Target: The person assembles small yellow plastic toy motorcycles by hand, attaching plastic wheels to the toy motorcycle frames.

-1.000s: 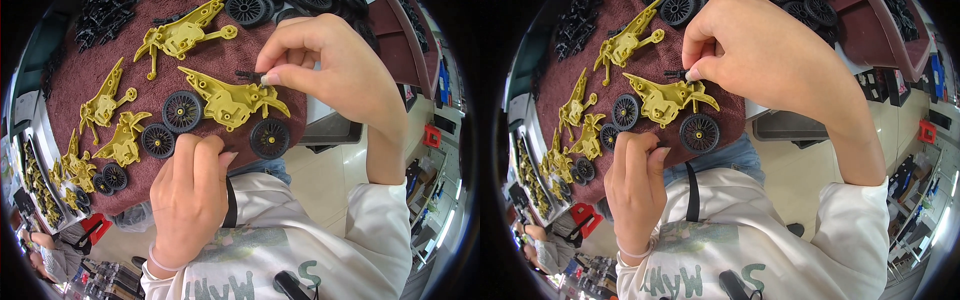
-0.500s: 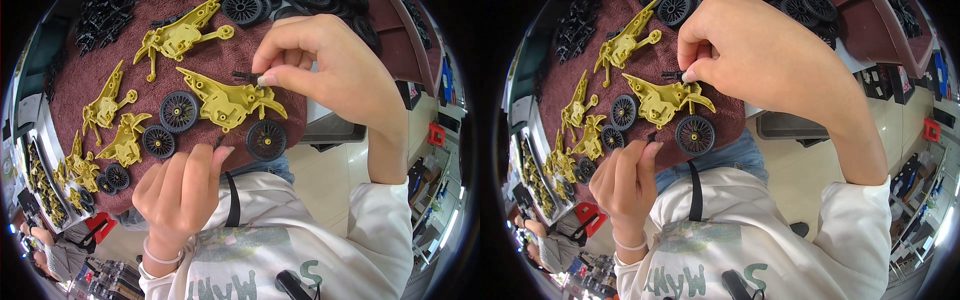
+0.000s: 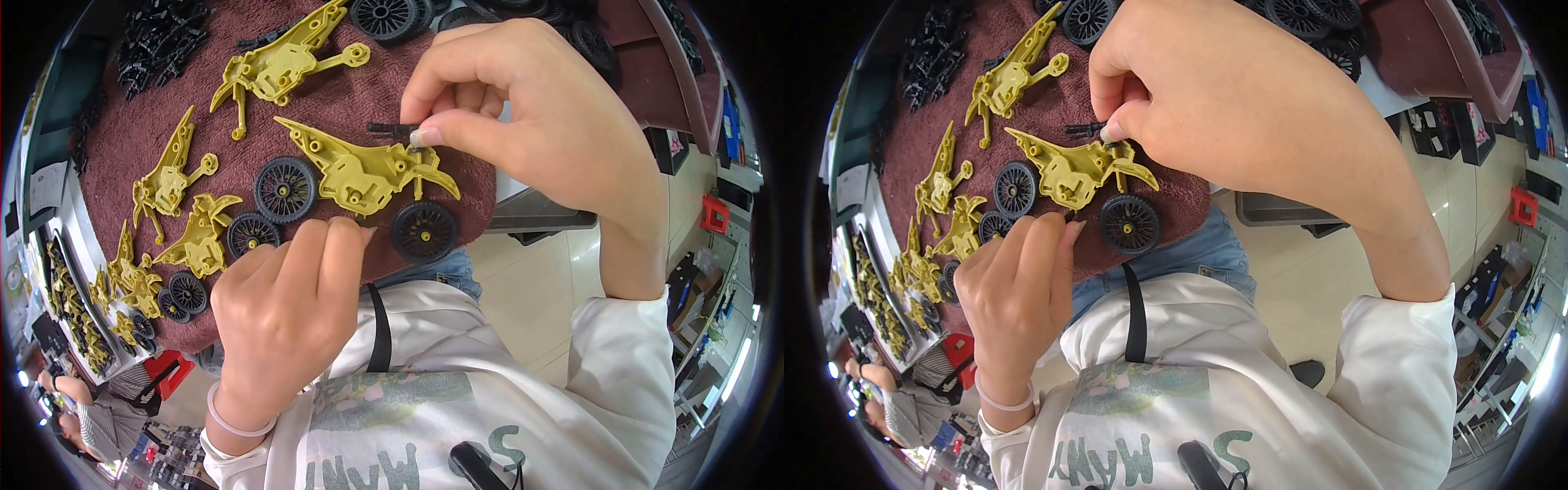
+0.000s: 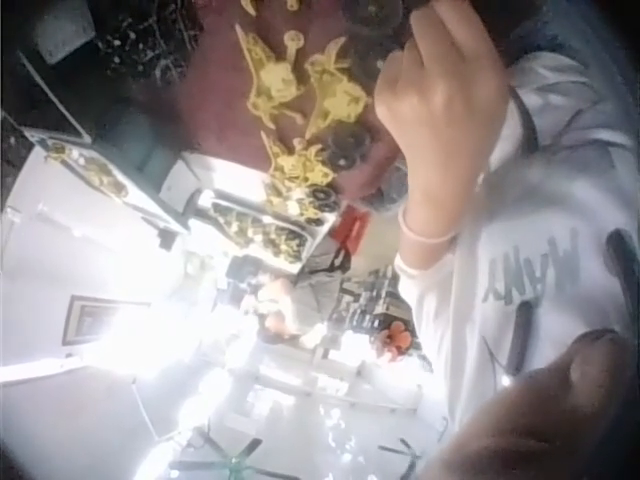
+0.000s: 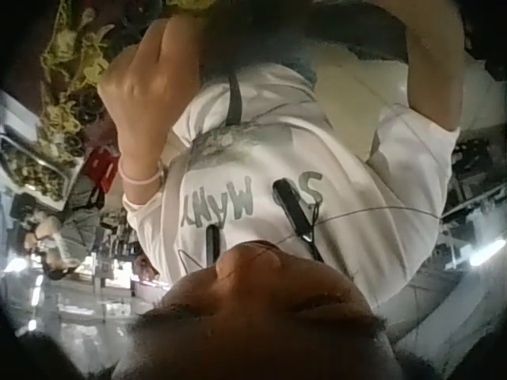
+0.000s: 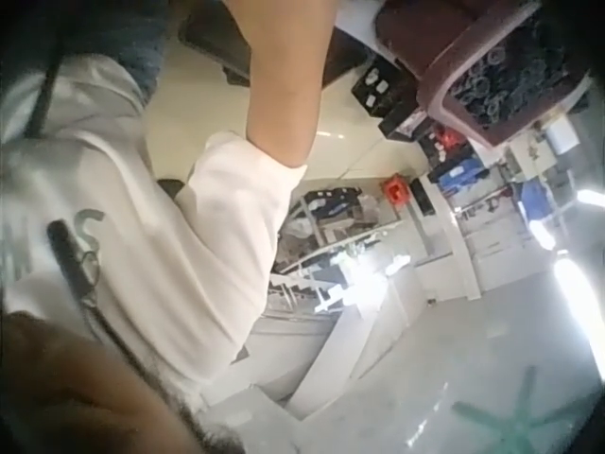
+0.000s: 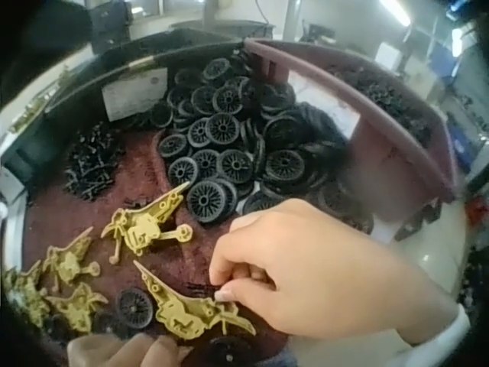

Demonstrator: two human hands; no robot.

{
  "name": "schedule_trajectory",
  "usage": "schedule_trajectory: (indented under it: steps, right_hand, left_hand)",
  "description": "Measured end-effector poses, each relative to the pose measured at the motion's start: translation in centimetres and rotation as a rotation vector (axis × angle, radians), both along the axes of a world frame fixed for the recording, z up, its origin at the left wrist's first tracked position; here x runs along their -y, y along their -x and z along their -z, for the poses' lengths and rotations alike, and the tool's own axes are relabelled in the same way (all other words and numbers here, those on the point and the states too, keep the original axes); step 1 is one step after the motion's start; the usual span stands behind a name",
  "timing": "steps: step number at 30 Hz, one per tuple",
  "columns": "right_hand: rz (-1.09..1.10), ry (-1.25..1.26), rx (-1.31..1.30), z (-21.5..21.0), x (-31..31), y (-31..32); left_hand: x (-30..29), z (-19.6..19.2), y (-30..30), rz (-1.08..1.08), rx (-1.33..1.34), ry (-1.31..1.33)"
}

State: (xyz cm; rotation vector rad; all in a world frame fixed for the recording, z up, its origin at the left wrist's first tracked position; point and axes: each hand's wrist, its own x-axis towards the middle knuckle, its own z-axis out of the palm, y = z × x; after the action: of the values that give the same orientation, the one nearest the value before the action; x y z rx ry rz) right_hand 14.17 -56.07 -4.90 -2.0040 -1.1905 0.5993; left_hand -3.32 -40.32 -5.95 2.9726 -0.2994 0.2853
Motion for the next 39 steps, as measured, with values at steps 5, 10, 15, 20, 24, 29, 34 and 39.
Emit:
schedule_trajectory:
  steps: [5, 10, 15, 20, 24, 29, 34, 39]
  right_hand:
    - [-0.01, 0.042, -0.069, -1.2, -0.3, -0.1]
    - [0.041, 0.358, -0.177, -4.2, -1.2, -0.4]
    - [0.054, 0.368, -0.278, -5.7, -1.5, -0.9]
    - [0.021, 0.374, -0.224, -3.4, -1.6, -0.6]
    - [-0.059, 0.101, -0.066, -0.4, 0.0, -0.4]
    - [-0.031, 0.018, 0.018, -0.1, 0.0, 1.0]
    - [-0.025, 0.016, 0.034, -0.3, 0.0, 0.9]
    - [-0.005, 0.016, -0.004, 0.2, -0.2, 0.9]
  left_hand:
    - [0.4, -0.3, 0.0, -0.039, -0.058, 0.005]
    - [0.1, -1.5, -1.2, 0.016, -0.165, -0.003]
    - [0.5, -1.7, -1.6, -0.033, -0.292, 0.047]
    - [0.7, -2.0, -1.5, -0.064, -0.308, 0.011]
    - [0.0, -0.9, -0.7, -0.087, -0.231, 0.124]
    - [0.7, 0.9, 1.2, -0.135, -0.004, 0.128]
    - [0.8, 1.6, 1.3, -0.184, 0.084, 0.182]
    - [1.1, 1.4, 1.0, -0.192, 0.082, 0.179]
